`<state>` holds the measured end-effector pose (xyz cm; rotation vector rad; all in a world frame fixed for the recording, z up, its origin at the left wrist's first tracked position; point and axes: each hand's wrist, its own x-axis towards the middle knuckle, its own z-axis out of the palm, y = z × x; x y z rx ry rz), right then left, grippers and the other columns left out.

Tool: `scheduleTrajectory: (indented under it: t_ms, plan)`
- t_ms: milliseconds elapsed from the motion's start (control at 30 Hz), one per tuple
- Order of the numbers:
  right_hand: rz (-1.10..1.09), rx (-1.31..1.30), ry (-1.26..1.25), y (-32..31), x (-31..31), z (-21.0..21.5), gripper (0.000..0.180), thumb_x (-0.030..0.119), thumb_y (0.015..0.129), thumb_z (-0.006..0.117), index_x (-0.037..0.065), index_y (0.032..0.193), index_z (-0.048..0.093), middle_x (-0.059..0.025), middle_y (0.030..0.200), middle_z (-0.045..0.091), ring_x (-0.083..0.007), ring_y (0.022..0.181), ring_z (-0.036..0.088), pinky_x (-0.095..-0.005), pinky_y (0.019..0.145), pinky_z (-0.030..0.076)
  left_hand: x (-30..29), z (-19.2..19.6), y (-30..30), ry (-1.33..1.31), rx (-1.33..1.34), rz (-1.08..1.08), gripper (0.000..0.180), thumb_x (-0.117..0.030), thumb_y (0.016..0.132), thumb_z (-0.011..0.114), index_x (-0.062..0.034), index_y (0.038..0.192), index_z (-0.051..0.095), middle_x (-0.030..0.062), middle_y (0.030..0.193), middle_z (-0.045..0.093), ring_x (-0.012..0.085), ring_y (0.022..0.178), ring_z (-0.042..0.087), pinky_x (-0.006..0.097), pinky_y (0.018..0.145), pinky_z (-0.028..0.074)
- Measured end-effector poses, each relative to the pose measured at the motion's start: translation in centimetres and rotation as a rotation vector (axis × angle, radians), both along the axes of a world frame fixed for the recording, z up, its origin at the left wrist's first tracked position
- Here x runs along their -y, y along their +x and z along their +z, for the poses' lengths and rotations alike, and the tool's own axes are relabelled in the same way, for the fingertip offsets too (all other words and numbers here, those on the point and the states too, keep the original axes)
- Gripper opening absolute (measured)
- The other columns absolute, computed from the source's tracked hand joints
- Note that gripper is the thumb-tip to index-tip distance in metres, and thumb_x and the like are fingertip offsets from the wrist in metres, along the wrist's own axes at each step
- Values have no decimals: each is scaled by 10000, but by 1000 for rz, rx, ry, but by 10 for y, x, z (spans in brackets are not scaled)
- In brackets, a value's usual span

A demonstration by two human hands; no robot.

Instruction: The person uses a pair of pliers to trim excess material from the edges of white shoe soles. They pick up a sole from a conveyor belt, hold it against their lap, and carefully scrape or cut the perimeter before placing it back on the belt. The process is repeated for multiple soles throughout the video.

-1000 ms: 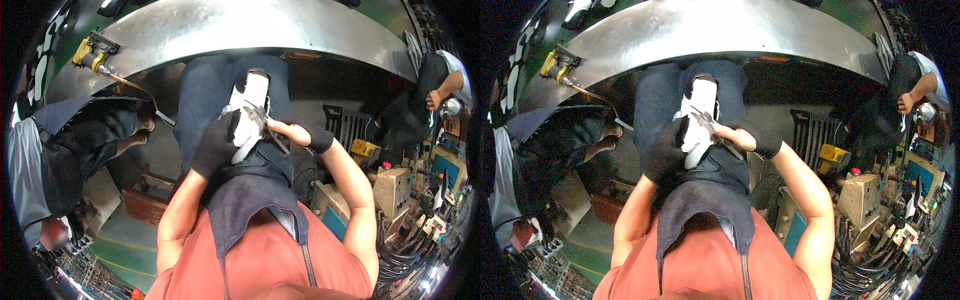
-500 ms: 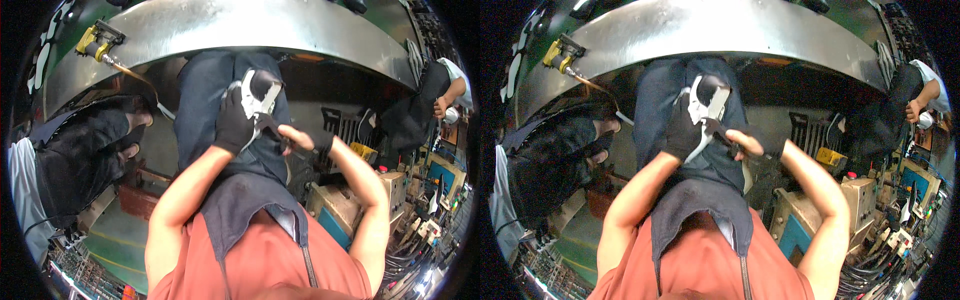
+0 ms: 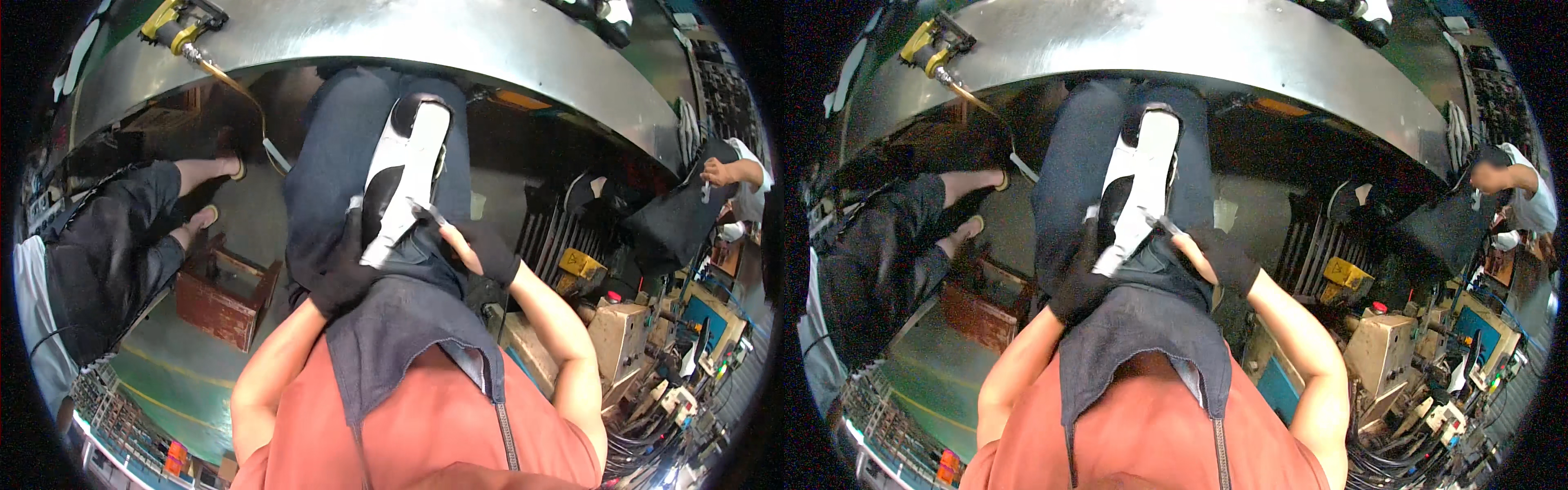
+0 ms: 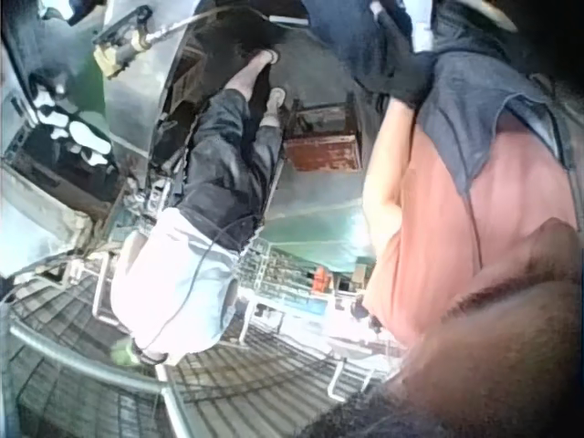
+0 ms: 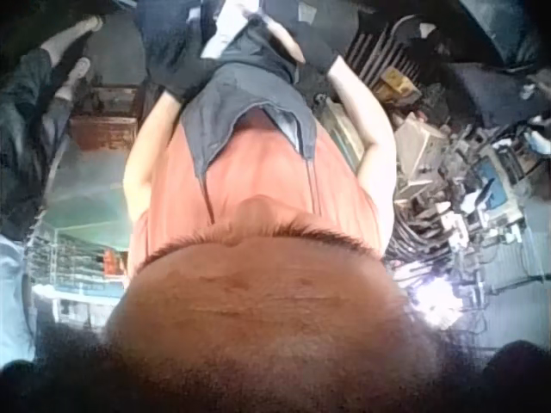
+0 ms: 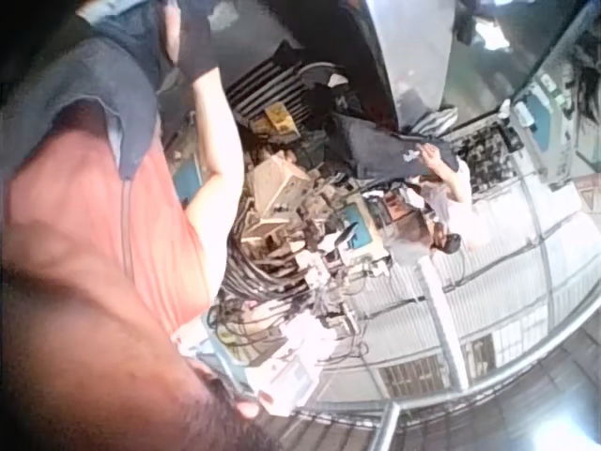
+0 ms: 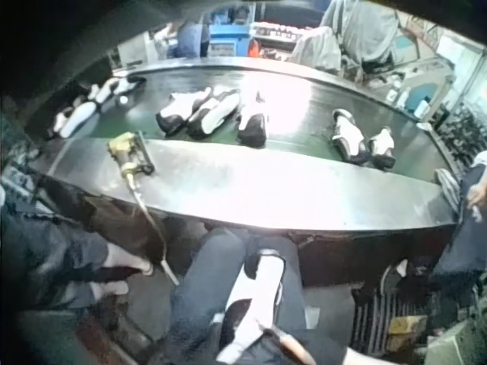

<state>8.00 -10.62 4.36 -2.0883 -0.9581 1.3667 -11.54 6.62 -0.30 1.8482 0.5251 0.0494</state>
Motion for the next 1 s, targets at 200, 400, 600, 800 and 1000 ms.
scheduleTrajectory:
  t_ms: [200,400,600,800,1000]
  plan:
    - [-296,-220,-79,-18,22,-16,413,353,977,414,-19,879,565,-65,664,554,-141,578,540,-297,564,443,-31,6,43,-853,-287,155,409,-308,959,486,20,1201,526,87,1167,565,160,1061,528,274,921,415]
    - [-116,-138,-182,21,15,34,471,427,970,388,14,1087,584,-142,767,624,-206,639,592,-342,611,468,-12,12,68,-86,-151,-15,584,-274,871,613,57,1243,309,230,1121,570,302,1015,602,352,867,468]
    - [231,209,340,10,-37,95,249,245,886,555,5,822,574,-202,701,548,-374,686,562,-425,597,426,-11,-3,66,25,-142,2,693,-285,766,696,59,1207,287,317,1106,551,391,1039,583,415,834,473]
    - [304,458,277,1,-21,52,416,406,869,575,22,709,583,-211,652,564,-365,606,599,-448,548,470,-15,-10,51,-104,-88,-59,945,-346,684,780,77,1311,213,341,1151,517,432,1095,536,413,893,451]
    - [-89,51,-33,7,8,10,291,266,925,512,-14,880,577,-198,734,576,-324,648,559,-383,604,431,-42,41,40,124,-174,-169,946,-312,711,762,43,1388,205,324,1269,447,401,1192,476,391,983,395]
